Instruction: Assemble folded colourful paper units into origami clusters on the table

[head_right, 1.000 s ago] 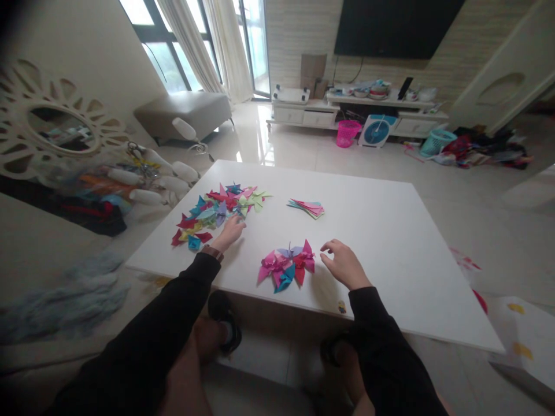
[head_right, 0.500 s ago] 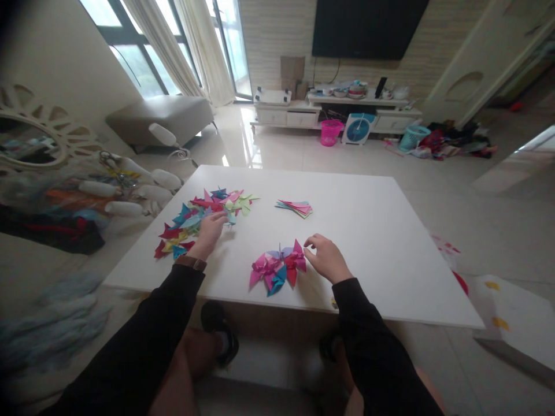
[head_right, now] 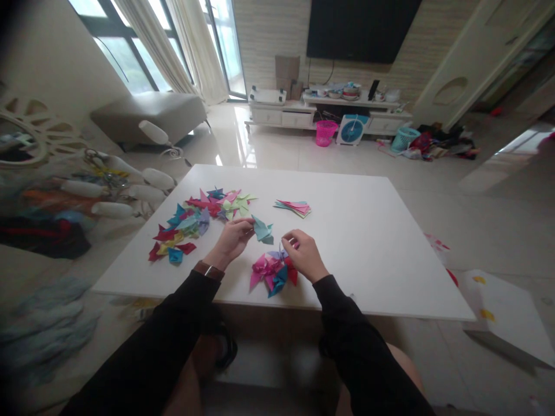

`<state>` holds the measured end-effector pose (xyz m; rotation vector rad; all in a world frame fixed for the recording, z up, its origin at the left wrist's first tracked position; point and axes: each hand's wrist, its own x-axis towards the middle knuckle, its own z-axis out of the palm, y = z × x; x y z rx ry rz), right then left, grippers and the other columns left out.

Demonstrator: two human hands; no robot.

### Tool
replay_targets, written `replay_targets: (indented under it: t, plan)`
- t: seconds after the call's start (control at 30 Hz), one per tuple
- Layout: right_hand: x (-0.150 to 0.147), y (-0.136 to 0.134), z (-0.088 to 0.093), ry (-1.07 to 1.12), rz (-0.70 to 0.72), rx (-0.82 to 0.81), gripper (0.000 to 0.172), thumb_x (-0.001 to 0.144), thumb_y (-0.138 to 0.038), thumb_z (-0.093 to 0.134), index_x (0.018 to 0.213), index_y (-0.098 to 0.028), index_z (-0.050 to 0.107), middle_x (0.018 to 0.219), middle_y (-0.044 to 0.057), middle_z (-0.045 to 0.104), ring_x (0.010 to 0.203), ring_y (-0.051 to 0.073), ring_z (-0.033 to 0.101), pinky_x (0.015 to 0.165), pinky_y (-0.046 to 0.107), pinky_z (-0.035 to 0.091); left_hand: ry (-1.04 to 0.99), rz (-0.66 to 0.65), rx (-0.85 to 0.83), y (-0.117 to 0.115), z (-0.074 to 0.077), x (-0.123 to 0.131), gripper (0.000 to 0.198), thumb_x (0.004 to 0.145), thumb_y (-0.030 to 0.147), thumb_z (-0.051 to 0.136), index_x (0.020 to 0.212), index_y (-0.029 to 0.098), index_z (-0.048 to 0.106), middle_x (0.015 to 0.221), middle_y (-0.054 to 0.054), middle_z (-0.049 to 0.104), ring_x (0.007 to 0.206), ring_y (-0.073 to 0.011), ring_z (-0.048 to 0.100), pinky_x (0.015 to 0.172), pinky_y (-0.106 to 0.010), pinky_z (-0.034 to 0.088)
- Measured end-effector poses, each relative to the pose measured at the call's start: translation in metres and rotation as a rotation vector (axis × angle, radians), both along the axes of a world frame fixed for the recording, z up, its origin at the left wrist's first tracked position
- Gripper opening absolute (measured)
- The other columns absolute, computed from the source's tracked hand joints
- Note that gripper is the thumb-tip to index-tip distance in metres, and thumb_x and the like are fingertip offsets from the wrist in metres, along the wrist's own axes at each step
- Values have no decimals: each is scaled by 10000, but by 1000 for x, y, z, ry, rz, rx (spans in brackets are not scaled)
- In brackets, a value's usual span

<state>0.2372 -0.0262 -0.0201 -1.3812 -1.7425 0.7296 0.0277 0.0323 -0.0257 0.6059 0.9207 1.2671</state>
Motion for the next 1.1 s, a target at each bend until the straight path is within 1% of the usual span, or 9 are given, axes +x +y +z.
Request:
replay_targets:
  t: [0.13, 0.27, 0.4, 0.47, 0.53, 0.77, 0.93, 1.03, 1.1]
  plan:
    - [-13, 1, -4, 200, -24, -75, 191, 880, -362, 582, 950, -214, 680, 1007, 55, 711, 919, 210, 655, 734, 305, 504, -125, -119, -47, -6, 2, 11, 137, 570, 12, 669, 621, 133, 708, 660, -21, 687, 658, -115, 628, 690, -250, 490]
    - [-21, 3, -7, 539, 109, -213, 298, 894, -432, 494, 1040, -220, 643, 1105, 63, 684, 1015, 229, 643, 789, 326, 531, -203, -147, -63, -8, 3, 16, 144, 589, 8, 635, 615, 136, 696, 650, -12, 672, 630, -113, 613, 676, -256, 478]
    - [-26, 2, -5, 725, 183, -266, 439, 749, -377, 722, 1137, -263, 552, 1086, 32, 650, 991, 212, 637, 808, 324, 540, -227, -122, -48, -9, 2, 15, 151, 601, 13, 619, 643, 137, 695, 681, -11, 686, 648, -123, 620, 733, -286, 491]
    - [-29, 0, -4, 731, 169, -259, 564, 657, -304, 823, 1132, -283, 519, 1119, 15, 621, 970, 190, 630, 786, 304, 537, -232, -109, -30, -9, 0, 15, 150, 609, 22, 617, 661, 137, 698, 693, -13, 693, 658, -127, 625, 743, -289, 491]
    - [-32, -2, -3, 727, 122, -246, 593, 620, -276, 862, 1090, -291, 500, 1147, 3, 597, 937, 170, 627, 738, 281, 532, -237, -94, -8, -8, -3, 14, 148, 610, 26, 621, 669, 137, 699, 695, -11, 695, 665, -126, 627, 739, -281, 486]
    - [-29, -2, -11, 539, 12, -140, 246, 761, -369, 794, 773, -220, 599, 774, -12, 617, 712, 157, 590, 648, 288, 476, -257, -79, 8, -7, -8, 17, 142, 573, 22, 645, 647, 142, 661, 696, -6, 703, 682, -115, 638, 712, -252, 477]
    - [-16, 0, -10, 363, -104, 30, 93, 818, -302, 717, 808, -219, 675, 840, 11, 684, 817, 190, 644, 729, 319, 485, -263, -197, 82, -14, -1, 19, 300, 507, -24, 676, 703, 178, 573, 766, 16, 719, 800, -141, 686, 797, -271, 506]
    - [-12, 0, -7, 332, -146, 46, 85, 820, -299, 697, 814, -217, 678, 873, 18, 704, 855, 202, 657, 752, 326, 490, -148, -223, 165, -16, -3, 22, 384, 507, -10, 733, 810, 191, 610, 804, 22, 720, 813, -146, 687, 795, -281, 514]
    - [-11, 1, -6, 330, -157, 42, 90, 820, -302, 690, 799, -215, 675, 853, 18, 705, 836, 201, 657, 747, 327, 491, -37, -222, 226, -15, -6, 24, 333, 538, 40, 778, 808, 178, 639, 786, 20, 707, 775, -136, 676, 770, -276, 515]
